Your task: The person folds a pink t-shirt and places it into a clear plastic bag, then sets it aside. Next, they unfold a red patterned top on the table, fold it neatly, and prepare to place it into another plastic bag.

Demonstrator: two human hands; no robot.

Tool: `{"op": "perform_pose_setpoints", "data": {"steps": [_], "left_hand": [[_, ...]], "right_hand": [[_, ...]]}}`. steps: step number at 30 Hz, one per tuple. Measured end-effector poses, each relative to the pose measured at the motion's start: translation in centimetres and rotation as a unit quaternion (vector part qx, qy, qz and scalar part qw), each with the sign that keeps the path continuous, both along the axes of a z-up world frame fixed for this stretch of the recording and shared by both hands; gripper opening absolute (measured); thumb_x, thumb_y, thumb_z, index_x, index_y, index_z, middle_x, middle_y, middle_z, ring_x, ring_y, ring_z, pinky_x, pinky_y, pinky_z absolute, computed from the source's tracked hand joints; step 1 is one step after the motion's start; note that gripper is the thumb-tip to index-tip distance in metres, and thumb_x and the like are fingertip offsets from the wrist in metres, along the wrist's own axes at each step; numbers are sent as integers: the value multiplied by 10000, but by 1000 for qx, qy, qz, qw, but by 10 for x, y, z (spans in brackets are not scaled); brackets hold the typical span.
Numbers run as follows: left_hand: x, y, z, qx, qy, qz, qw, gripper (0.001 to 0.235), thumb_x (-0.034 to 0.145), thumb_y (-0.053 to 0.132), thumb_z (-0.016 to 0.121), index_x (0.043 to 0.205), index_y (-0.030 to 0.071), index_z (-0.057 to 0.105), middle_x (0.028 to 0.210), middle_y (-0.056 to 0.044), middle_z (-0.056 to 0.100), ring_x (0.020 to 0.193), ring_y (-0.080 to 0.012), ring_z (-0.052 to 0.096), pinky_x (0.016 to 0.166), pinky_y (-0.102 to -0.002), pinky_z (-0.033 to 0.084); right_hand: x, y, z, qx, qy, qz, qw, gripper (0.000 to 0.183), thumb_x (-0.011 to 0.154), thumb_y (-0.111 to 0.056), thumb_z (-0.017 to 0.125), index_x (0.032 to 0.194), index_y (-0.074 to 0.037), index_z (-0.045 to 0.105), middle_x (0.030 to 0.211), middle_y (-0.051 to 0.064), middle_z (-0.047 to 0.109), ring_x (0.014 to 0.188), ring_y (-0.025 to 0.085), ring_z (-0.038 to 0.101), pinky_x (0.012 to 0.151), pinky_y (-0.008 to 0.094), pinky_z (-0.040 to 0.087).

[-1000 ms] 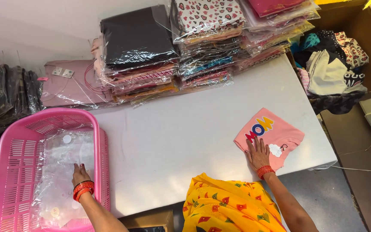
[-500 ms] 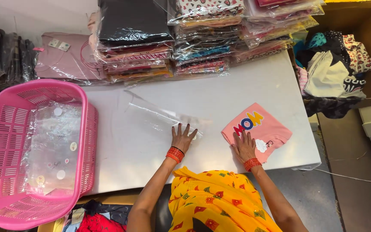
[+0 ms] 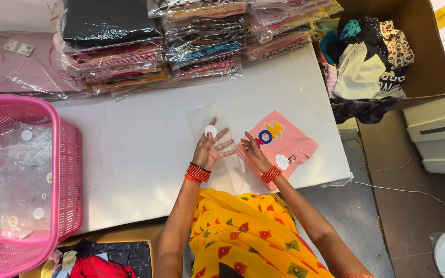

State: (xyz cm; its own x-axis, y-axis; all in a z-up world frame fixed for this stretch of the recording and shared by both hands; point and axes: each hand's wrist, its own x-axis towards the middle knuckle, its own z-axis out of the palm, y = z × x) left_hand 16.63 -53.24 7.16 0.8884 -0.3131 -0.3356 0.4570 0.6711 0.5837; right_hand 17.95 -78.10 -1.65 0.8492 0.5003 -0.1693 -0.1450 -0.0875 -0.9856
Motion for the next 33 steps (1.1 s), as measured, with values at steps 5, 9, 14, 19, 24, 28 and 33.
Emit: {"op": "perform_pose_setpoints", "data": {"steps": [5,9,14,19,24,28,33], "left_hand": [[44,8,3,-70,-1,222,973,654,1043,420,499,1623,330,210,1634,-192,259,1440,-543,316,1019,-768,444],[69,20,-31,-71,136,442,884,657,1012,478,490,1583,421,169,1701,-125,28,1489,-580,166,981,-831,425],[78,10,-52,-97,181,511,835,626,1008,504,429,1569,470,153,1696,-97,17,1499,-559,156,1008,-847,390],[61,-19,-5,-188,184,469,843,597,997,506,414,1559,419,232,1673,-195,128,1464,-606,238,1035,-822,350],[17,-35,94,-298,-64,182,935,576,1061,420,415,1586,298,210,1655,-333,120,1505,-571,168,1202,-720,217],[-13,-20,95,-348,-75,150,922,541,1111,353,413,1630,282,276,1705,-315,131,1567,-510,176,1254,-637,235],[-47,-14,76,-378,-78,135,913,527,1128,333,396,1635,265,274,1698,-290,152,1565,-473,191,1243,-578,295]], "right_hand": [[3,10,14,163,200,139,956,1097,843,-767,588,1668,-228,104,1599,209,408,1426,334,474,1154,462,400],[-5,15,6,340,346,166,859,1253,761,-734,731,1665,-293,-17,1630,214,327,1443,343,451,1140,497,434],[-13,41,3,37,195,171,965,1348,722,-450,903,1626,-282,-82,1670,214,192,1512,357,304,1146,519,384],[-10,68,-43,-82,80,91,989,1410,724,-330,948,1622,-219,-133,1659,301,124,1522,446,249,1191,562,326],[12,70,-41,245,405,-4,881,1349,667,-214,944,1595,-436,-11,1616,132,290,1460,331,388,1171,572,311],[33,56,-77,364,390,-21,845,1208,778,-254,925,1686,-442,152,1220,-25,454,1338,230,465,1184,583,390],[51,75,-13,482,405,9,777,1046,818,-534,807,1636,-276,208,1519,134,480,1403,300,503,1174,527,394]]}}
